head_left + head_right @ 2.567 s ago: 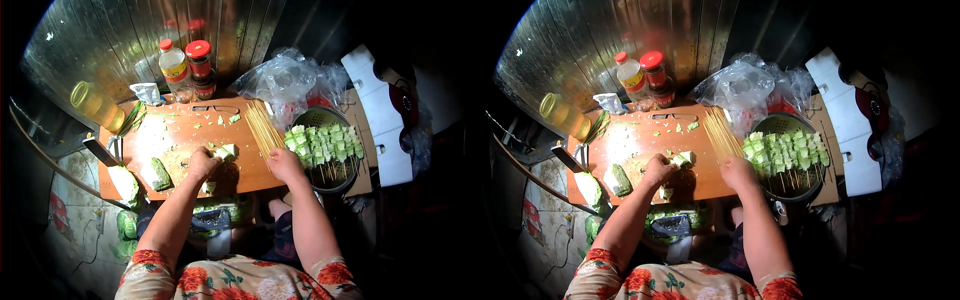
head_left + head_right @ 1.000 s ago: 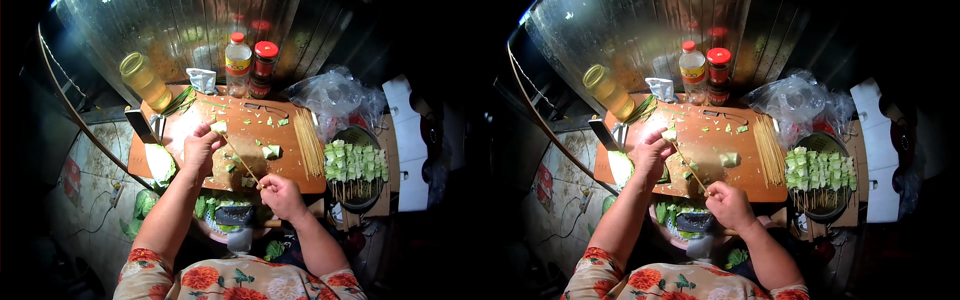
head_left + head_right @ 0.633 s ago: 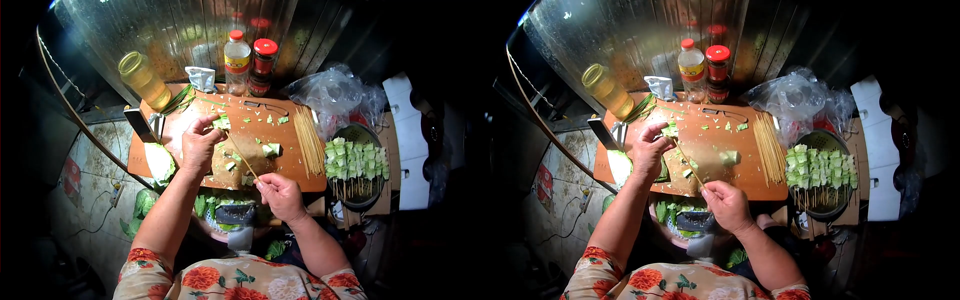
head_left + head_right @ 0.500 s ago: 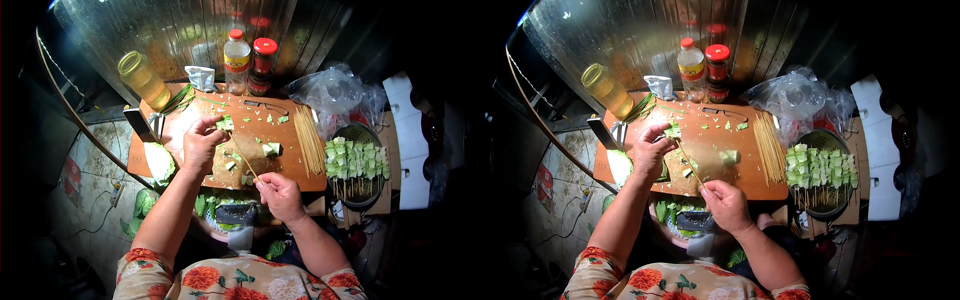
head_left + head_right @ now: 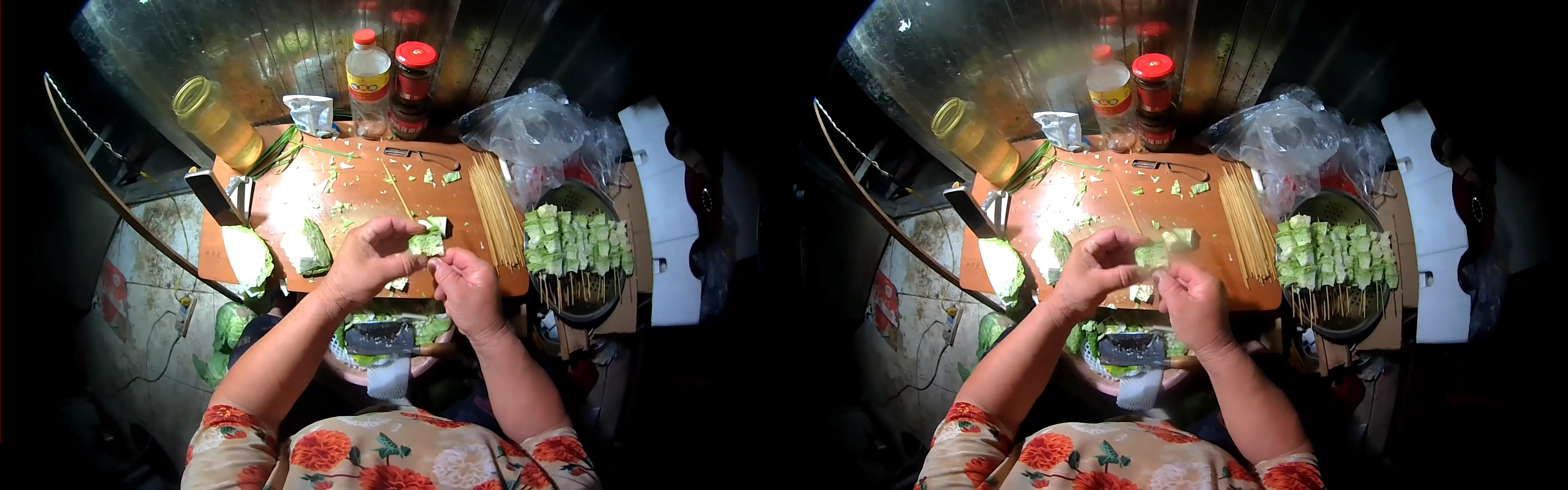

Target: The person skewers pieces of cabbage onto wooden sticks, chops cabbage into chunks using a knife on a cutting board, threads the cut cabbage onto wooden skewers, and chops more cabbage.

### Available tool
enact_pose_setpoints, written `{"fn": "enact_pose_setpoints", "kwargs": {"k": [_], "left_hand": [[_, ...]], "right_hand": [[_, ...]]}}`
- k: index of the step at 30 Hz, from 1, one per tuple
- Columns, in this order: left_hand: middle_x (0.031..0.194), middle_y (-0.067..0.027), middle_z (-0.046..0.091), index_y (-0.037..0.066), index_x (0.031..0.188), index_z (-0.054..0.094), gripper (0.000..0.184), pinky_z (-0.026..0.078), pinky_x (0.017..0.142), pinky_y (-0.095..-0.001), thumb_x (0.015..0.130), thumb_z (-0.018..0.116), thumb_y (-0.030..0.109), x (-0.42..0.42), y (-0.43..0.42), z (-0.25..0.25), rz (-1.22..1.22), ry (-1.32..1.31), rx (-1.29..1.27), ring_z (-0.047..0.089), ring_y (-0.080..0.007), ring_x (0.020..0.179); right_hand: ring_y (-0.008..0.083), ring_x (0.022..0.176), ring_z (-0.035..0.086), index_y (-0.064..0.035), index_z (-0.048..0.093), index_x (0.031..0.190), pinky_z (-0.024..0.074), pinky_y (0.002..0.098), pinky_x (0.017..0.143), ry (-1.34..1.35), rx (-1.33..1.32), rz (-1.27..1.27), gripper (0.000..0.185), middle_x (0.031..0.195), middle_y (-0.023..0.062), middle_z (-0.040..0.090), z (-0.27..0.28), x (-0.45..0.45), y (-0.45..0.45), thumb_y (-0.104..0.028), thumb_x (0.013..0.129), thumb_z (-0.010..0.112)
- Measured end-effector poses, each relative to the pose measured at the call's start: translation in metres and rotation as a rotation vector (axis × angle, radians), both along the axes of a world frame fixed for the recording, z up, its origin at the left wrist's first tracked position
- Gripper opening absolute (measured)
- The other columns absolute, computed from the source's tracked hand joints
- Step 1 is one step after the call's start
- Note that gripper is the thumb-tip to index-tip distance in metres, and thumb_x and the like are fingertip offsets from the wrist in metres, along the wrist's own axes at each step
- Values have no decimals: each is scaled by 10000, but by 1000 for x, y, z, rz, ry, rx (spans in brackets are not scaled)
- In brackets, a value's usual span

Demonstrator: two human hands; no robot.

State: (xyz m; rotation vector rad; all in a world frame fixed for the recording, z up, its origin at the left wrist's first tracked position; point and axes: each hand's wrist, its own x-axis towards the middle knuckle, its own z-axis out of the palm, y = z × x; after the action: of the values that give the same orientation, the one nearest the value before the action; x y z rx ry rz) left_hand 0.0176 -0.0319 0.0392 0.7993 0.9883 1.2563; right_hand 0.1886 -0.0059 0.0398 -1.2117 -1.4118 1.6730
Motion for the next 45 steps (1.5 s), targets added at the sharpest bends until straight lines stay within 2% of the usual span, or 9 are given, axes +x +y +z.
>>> {"fn": "enact_pose_setpoints", "kwargs": {"k": [3,10,14,21,33,36,38,40,45], "left_hand": [[1091,-119,632,2,1130,583,285,440,921,-330,850,598,52,-4,15,-16,141,-108,81,576,-199,1048],[1021,-53,651,20,1122,602,267,465,738,-268,871,616,112,1,54,-80,173,332,-319,602,-124,900],[1040,-212,654,-57,1152,579,393,497,821,-338,879,622,223,16,67,-138,164,643,-186,644,-282,936],[964,-245,652,-59,1160,573,419,493,821,-373,859,628,228,29,83,-163,-26,1056,-143,641,-342,897],[791,-164,644,-30,923,589,385,512,691,-345,666,757,204,49,79,-135,125,920,-290,637,-257,740],[834,-150,631,-29,1018,539,406,517,649,-329,700,730,137,46,76,-126,143,703,-351,634,-231,731],[906,-146,607,-32,1126,460,455,519,622,-307,736,681,50,32,76,-119,264,98,-365,622,-210,718],[915,-123,604,-33,1166,451,420,529,626,-296,792,635,13,9,78,-109,263,-163,-343,608,-178,674],[888,-81,639,0,1148,529,326,556,684,-282,832,597,42,-33,59,-63,412,-323,-252,623,-151,689]], "right_hand": [[43,540,480,-14,600,785,385,208,510,-34,-4,-16,174,606,-17,539,2,8,9,-143,902,587],[34,555,471,-17,620,863,373,188,517,15,-62,-65,143,613,-32,528,12,29,12,-150,905,587],[38,555,479,-19,606,825,380,191,522,48,-57,-85,156,620,-27,541,12,39,16,-149,907,588],[43,561,485,-22,595,782,382,200,524,-2,-70,-66,171,616,-20,542,15,57,17,-146,900,594],[46,582,499,-1,594,864,403,195,540,35,-98,-28,124,666,-20,553,19,58,15,-118,903,585],[44,582,497,-2,590,871,404,196,540,26,-94,-18,114,667,-21,552,19,56,14,-111,903,584],[44,582,494,-4,590,874,403,196,541,36,-91,-11,108,664,-23,551,15,53,12,-108,902,584],[39,584,489,-10,591,878,400,197,540,21,-56,63,92,659,-24,549,7,50,11,-99,900,586],[33,577,476,-4,574,851,397,204,528,-46,-97,172,96,655,-29,540,11,35,2,-87,897,585]]}}
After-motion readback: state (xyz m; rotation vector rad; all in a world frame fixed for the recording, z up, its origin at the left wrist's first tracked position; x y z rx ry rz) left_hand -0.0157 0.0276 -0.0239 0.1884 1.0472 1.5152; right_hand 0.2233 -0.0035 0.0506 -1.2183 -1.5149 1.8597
